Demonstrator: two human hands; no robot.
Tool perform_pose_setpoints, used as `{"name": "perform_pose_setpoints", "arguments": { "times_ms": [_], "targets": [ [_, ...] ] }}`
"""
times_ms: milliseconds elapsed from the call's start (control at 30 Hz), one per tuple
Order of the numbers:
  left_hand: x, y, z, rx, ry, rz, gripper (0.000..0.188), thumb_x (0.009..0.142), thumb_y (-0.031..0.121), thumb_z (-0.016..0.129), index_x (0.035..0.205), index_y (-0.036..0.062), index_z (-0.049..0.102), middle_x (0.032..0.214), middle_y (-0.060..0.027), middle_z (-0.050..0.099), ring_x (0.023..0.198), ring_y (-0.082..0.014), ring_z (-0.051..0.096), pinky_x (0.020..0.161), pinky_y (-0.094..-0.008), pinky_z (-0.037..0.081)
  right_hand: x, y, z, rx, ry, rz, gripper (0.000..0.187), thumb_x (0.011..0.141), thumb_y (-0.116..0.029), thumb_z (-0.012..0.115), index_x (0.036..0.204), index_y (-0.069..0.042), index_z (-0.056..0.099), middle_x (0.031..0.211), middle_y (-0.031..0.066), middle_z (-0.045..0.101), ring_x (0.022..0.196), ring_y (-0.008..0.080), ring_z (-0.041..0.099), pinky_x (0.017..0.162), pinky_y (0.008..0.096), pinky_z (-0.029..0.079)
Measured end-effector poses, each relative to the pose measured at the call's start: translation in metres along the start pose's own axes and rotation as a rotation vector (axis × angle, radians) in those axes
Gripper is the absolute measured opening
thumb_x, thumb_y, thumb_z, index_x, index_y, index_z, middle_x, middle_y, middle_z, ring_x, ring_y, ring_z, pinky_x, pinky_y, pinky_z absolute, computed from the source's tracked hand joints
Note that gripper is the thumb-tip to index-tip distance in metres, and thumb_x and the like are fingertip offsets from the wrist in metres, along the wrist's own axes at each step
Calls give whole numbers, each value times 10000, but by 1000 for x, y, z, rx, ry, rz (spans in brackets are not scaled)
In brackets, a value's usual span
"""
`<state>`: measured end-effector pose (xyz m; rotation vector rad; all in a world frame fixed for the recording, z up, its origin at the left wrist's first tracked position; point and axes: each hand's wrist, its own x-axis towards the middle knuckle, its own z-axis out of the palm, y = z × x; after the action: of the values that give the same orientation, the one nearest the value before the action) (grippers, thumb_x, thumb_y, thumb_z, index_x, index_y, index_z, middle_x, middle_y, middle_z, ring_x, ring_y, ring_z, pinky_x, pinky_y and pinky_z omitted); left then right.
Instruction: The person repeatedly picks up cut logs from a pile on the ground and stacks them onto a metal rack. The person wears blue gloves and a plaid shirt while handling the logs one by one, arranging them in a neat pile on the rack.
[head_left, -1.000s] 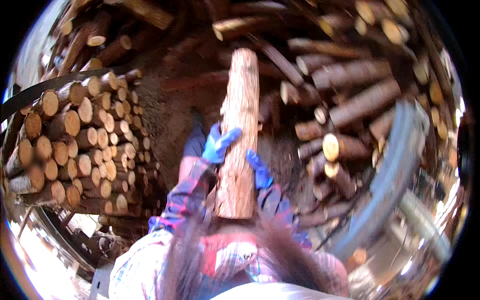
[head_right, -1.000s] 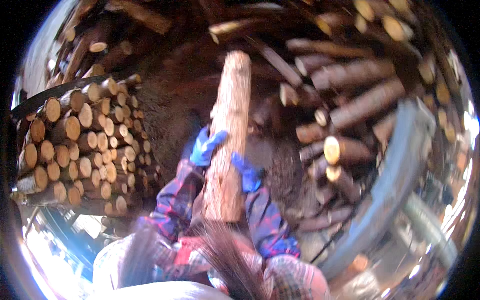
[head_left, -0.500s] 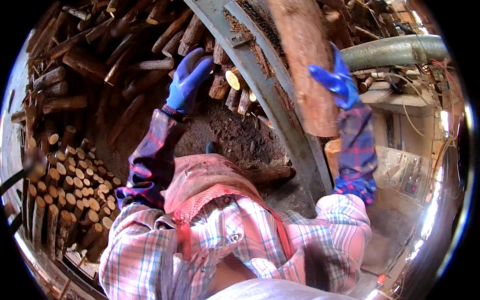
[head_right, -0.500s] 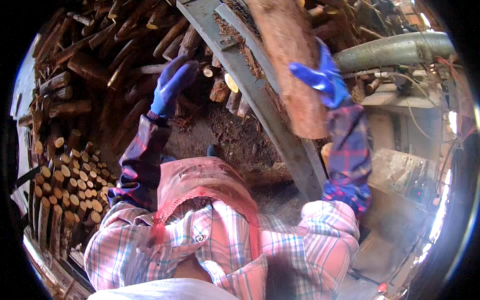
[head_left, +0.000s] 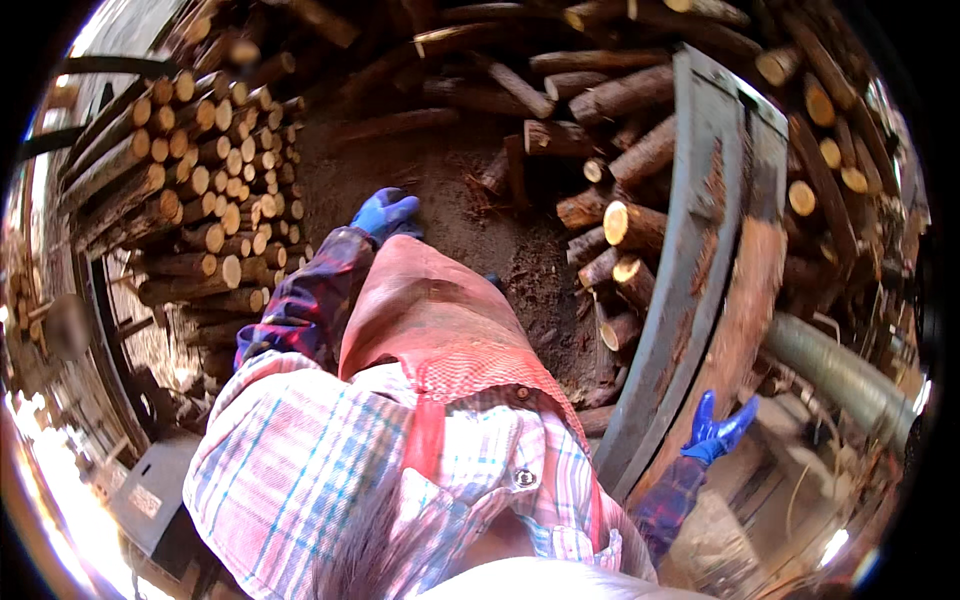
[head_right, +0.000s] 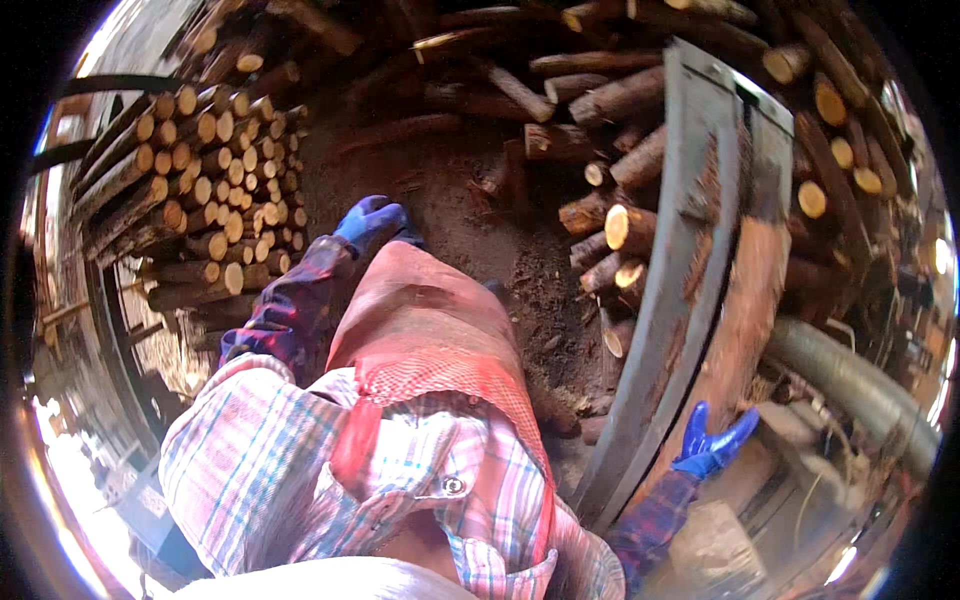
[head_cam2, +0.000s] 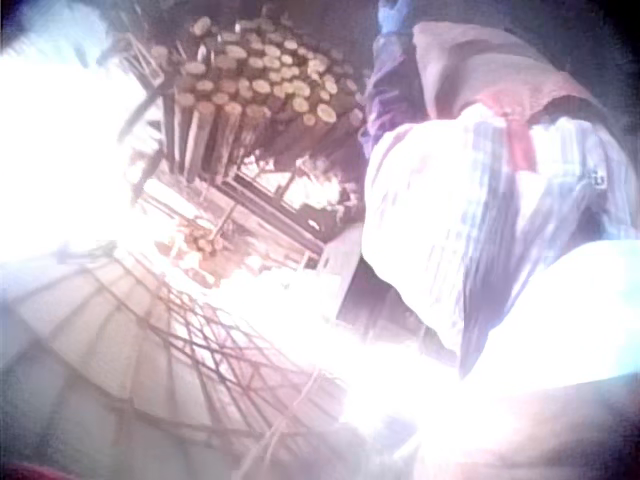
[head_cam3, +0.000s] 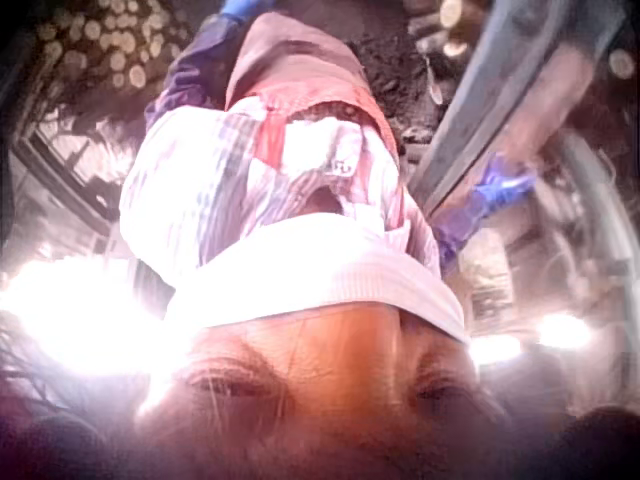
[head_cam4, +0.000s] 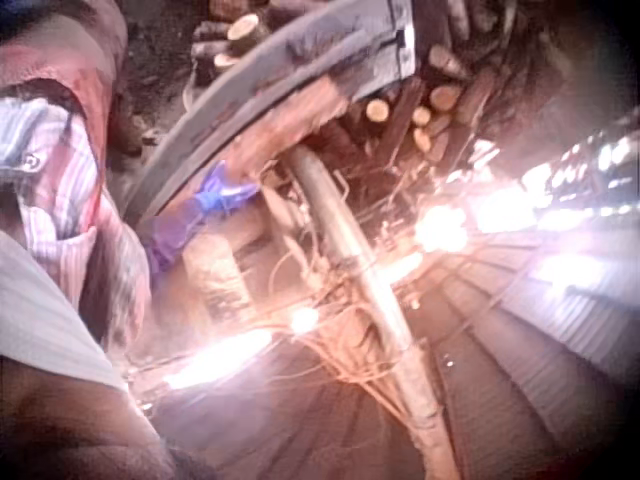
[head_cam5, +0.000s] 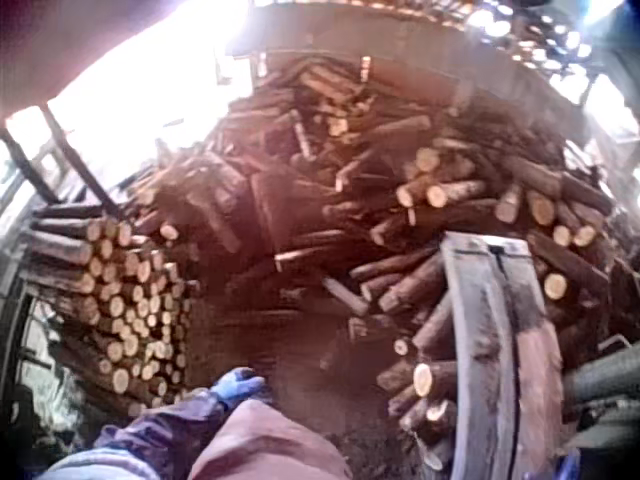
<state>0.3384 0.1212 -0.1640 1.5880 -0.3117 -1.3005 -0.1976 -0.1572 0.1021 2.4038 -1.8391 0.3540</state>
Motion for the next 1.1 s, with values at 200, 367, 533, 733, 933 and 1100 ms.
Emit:
{"name": "perform_pose_setpoints", "arguments": {
  "times_ms": [200,367,533,733,933,1100],
  "targets": [
    [87,-63,-59,-79,111,-209,519,781,381,723,1070,-23,571,839,-94,627,732,-188,588,688,-351,489,18,-221,112,429,-305,-195,540,859,-192,628,1305,34,424,1283,166,483,1161,258,472,999,375,371],
    [133,-80,-108,-263,120,-445,420,766,432,712,874,33,634,728,-49,572,608,-161,473,533,-328,371,-1,-357,235,787,-770,-68,563,787,-144,709,1262,50,479,1274,180,516,1176,259,495,1014,371,380],
    [195,-108,-173,-293,277,-626,415,785,385,703,988,25,663,793,-71,633,653,-196,552,612,-345,444,-9,-432,350,648,-1312,11,570,775,-242,724,1262,-31,516,1199,163,582,1088,260,570,911,380,462],
    [338,-179,-237,-245,460,-443,417,811,378,680,940,-18,653,809,-72,658,703,-171,575,639,-319,464,42,-533,580,240,-1355,-648,717,750,-482,649,1287,-37,484,1267,203,524,1151,361,508,996,427,393],
    [510,-80,-248,763,589,410,743,743,432,717,1308,32,448,1256,-209,514,1190,-333,486,995,-406,406,26,-660,819,118,-1070,-1132,837,745,-424,667,1404,-54,310,1396,204,379,1246,352,417,1032,412,364],
    [670,-30,-288,1296,252,371,747,712,548,671,1216,19,514,1117,-194,579,1029,-315,568,864,-434,464,31,-750,857,1378,-974,259,410,886,-292,585,1212,-45,551,1169,149,595,1061,261,574,909,372,459]
  ]
}}
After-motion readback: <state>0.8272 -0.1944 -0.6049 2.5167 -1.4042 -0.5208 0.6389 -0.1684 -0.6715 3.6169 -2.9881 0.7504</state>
